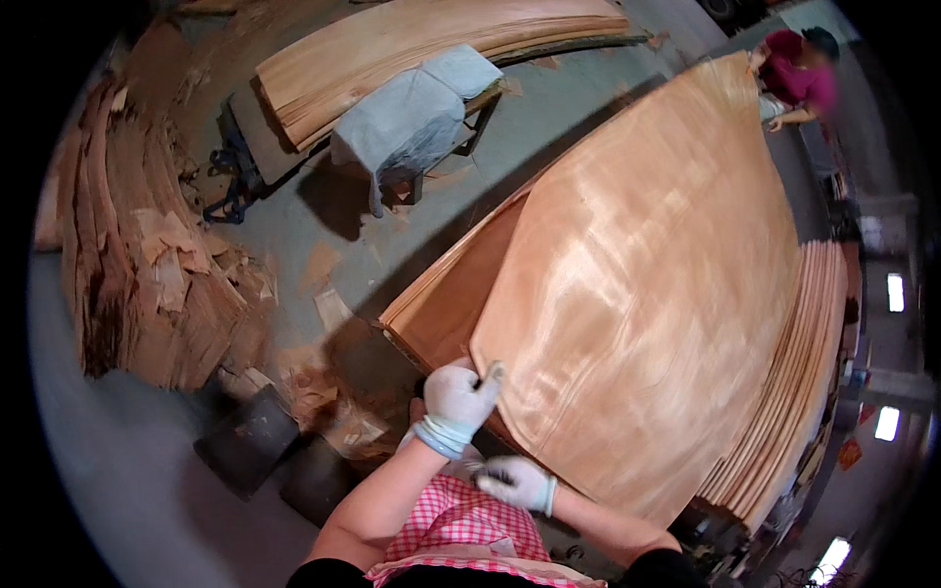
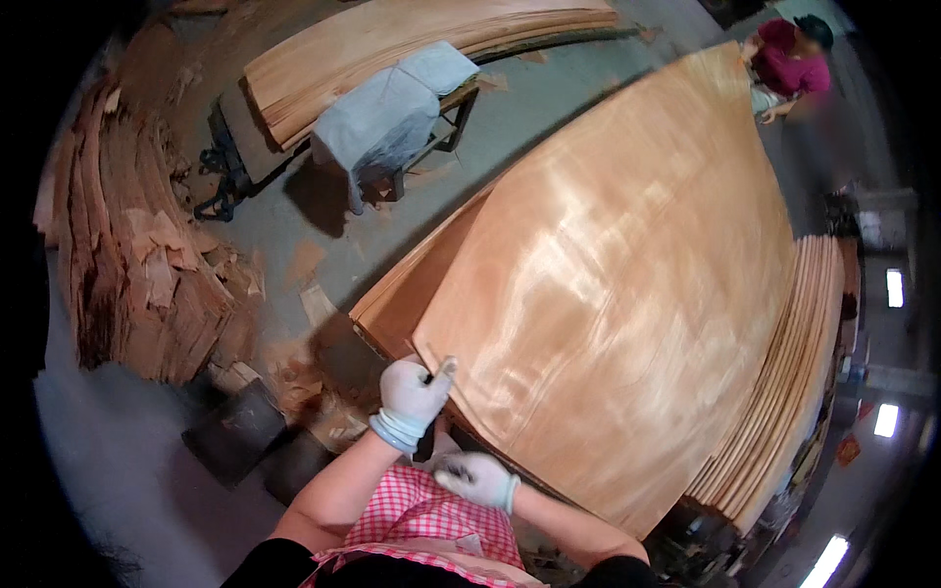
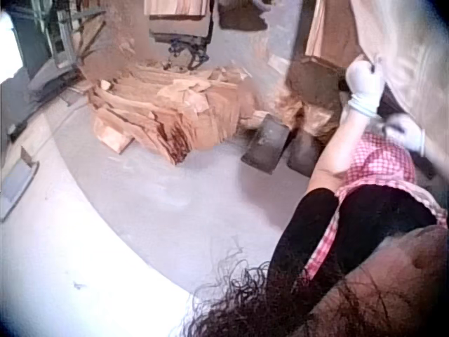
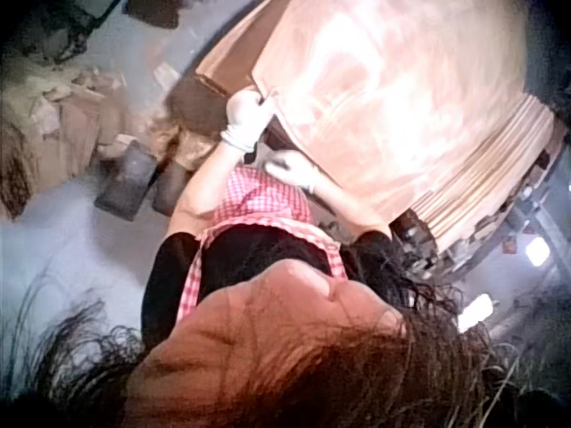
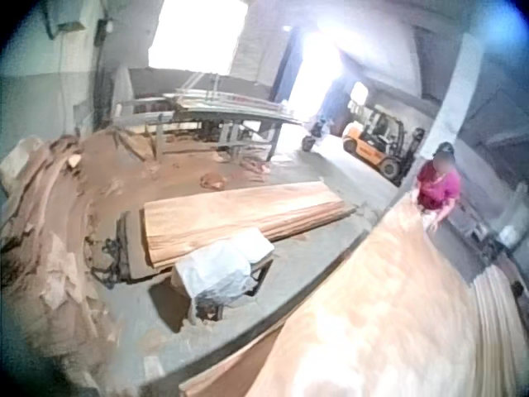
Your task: The person sits on a low stool and repeatedly lifts large, thin plywood sheets from a stack, flips them over, and places them back down. A coworker in a pink shirt is visible in the background, also handling similar sheets. The person wears gloves and an apron while performing this repetitive stacking task in a workshop environment.
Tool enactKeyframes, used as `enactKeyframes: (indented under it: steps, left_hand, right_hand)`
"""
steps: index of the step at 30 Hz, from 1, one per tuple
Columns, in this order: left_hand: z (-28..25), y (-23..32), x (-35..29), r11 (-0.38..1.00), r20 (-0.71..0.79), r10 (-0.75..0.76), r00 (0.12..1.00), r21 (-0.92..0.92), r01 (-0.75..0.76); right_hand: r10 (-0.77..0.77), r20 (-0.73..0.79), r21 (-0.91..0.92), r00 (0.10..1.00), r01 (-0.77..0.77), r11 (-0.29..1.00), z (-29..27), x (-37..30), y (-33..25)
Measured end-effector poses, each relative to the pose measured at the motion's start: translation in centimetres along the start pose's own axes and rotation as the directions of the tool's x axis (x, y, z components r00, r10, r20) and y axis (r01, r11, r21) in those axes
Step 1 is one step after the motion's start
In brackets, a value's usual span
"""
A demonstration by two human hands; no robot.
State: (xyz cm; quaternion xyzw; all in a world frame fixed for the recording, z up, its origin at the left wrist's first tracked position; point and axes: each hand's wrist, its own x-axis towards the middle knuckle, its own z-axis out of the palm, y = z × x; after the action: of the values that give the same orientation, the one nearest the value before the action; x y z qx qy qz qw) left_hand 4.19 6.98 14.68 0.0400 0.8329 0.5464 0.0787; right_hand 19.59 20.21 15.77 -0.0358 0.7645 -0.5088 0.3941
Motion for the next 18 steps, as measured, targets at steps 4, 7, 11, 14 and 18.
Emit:
enactKeyframes:
  steps: [4,7,11,14,18]
  left_hand:
    - [1.1,2.9,-1.3,0.959,-0.022,-0.089,0.996,-0.272,0.080]
    - [0.4,1.9,-1.3,0.815,-0.095,-0.356,0.930,-0.518,0.259]
    - [1.0,-10.7,0.5,0.779,-0.122,-0.532,0.838,-0.459,0.427]
    - [1.6,-17.4,1.4,0.839,-0.106,-0.513,0.852,-0.273,0.471]
    - [2.0,-16.5,1.7,0.771,-0.057,-0.598,0.799,-0.314,0.555]
  right_hand:
    - [0.487,-0.129,0.927,0.864,0.280,-0.251,8.1,-8.6,4.9]
    - [0.765,-0.291,0.574,0.574,0.745,-0.340,8.3,-13.0,10.4]
    - [0.923,-0.266,0.447,0.277,0.884,-0.137,7.8,-12.5,16.5]
    - [0.902,-0.250,0.372,0.351,0.895,-0.246,9.0,-9.8,20.0]
    - [0.962,-0.270,0.592,0.038,0.794,0.135,10.5,-8.9,22.6]
